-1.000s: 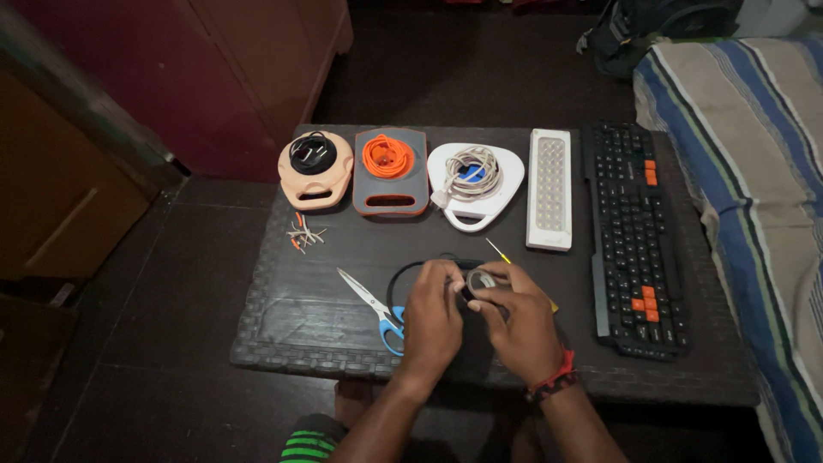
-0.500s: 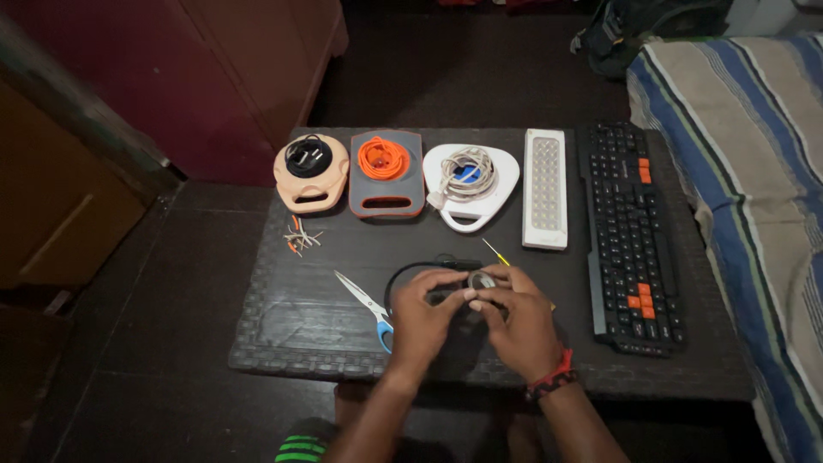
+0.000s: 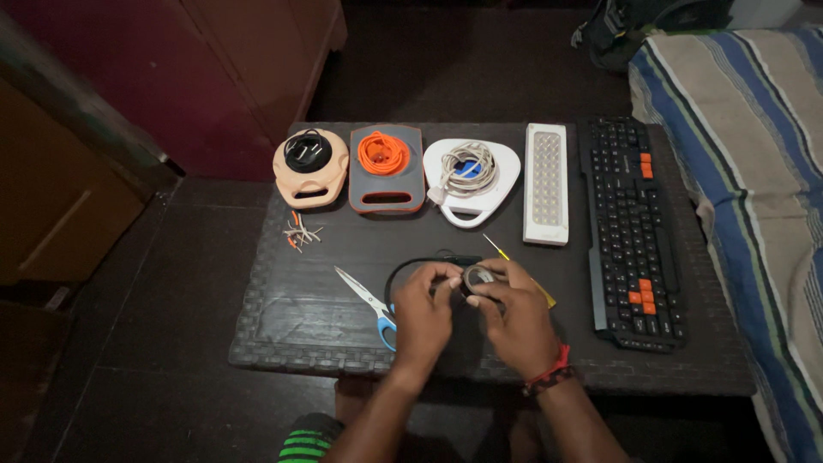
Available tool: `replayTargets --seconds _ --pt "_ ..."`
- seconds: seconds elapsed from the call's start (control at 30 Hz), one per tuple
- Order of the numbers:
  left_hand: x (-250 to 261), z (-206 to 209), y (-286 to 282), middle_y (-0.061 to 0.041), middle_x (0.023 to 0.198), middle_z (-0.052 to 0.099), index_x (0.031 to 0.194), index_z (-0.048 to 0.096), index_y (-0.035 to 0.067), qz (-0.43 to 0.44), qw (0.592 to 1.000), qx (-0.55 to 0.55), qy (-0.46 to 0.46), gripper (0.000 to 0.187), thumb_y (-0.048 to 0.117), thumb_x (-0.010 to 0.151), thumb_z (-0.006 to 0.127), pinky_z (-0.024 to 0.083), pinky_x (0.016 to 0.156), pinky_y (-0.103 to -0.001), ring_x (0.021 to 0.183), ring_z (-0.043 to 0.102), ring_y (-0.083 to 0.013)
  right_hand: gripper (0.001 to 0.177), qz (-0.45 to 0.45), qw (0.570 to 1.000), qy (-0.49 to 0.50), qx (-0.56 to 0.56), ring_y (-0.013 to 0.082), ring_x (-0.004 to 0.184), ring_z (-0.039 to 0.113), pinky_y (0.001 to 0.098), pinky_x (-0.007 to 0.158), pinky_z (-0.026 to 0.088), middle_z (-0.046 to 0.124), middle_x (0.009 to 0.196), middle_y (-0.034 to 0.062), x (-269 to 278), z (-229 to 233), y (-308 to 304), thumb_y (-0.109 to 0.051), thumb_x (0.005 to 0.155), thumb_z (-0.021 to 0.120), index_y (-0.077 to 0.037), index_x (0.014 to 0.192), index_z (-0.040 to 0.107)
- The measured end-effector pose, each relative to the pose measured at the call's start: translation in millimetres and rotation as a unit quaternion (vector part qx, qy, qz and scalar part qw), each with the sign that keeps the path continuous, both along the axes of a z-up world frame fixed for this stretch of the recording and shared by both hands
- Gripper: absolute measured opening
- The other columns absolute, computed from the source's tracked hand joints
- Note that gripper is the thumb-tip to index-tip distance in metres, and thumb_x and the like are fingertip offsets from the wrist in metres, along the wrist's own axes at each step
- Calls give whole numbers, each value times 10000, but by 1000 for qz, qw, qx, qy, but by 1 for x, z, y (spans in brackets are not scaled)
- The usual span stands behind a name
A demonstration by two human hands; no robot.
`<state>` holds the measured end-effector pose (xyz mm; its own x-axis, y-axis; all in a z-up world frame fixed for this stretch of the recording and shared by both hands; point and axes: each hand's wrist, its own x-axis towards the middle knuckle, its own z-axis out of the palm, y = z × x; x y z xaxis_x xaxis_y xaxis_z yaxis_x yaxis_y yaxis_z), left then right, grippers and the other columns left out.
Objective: The person wraps electrical tape around a black cable, cuts the tape with scissors, and uses a screwdriver to adjust the taped section. The person repeats the taping and cutting process multiple times on the same cable.
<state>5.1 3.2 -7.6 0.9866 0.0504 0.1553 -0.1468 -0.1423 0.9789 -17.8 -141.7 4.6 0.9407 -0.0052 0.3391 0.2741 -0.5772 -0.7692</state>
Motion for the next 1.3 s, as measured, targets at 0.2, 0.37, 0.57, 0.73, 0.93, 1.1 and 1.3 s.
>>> replayTargets --seconds 0.2,0.37,0.57,0.73,0.93,1.1,1.3 --pt "10 0 11 -119 850 753 924 691 -11 -8 996 86 -23 44 -2 883 682 543 705 -321 757 715 -188 226 30 999 5 10 270 1034 722 360 896 553 745 1129 133 2 -2 -5 -9 813 742 -11 1037 776" --pt "20 -7 20 -85 858 763 952 693 -7 -59 998 -3 35 55 38 940 662 553 757 -290 797 707 -149 201 35 987 110 111 181 972 728 292 810 613 731 1167 84 5 -14 -13 -21 895 680 -11 1082 753" --pt "17 -13 21 -32 968 777 1092 753 28 -114 988 -50 91 233 59 861 761 535 785 -265 878 701 -96 231 40 977 116 173 145 984 712 251 793 609 703 1193 84 8 -22 -17 3 904 643 5 1114 738" --pt "8 -25 7 -58 949 798 1013 782 -5 -67 983 -124 116 183 32 834 790 561 799 -263 854 715 -108 216 32 990 94 100 172 1032 721 280 835 581 714 1210 82 2 -18 -16 6 875 691 -7 1081 755" --pt "8 -29 3 -79 919 792 963 772 -20 -3 987 -122 104 123 21 847 765 555 799 -277 841 715 -130 216 42 996 25 77 219 1082 714 305 921 545 736 1175 112 5 -17 -10 32 835 712 20 1046 755" --pt "4 -12 7 -87 825 768 935 738 -2 31 998 40 28 71 25 882 701 555 714 -293 760 725 -138 186 60 991 54 104 193 1031 724 294 883 558 743 1171 113 7 -24 -11 41 860 682 38 1034 748" --pt "14 2 26 -58 735 724 911 726 0 -39 994 71 73 70 66 886 729 513 627 -276 667 630 -109 190 136 943 204 225 119 893 715 251 802 607 722 1234 55 16 -28 -29 -70 955 615 17 1066 742"
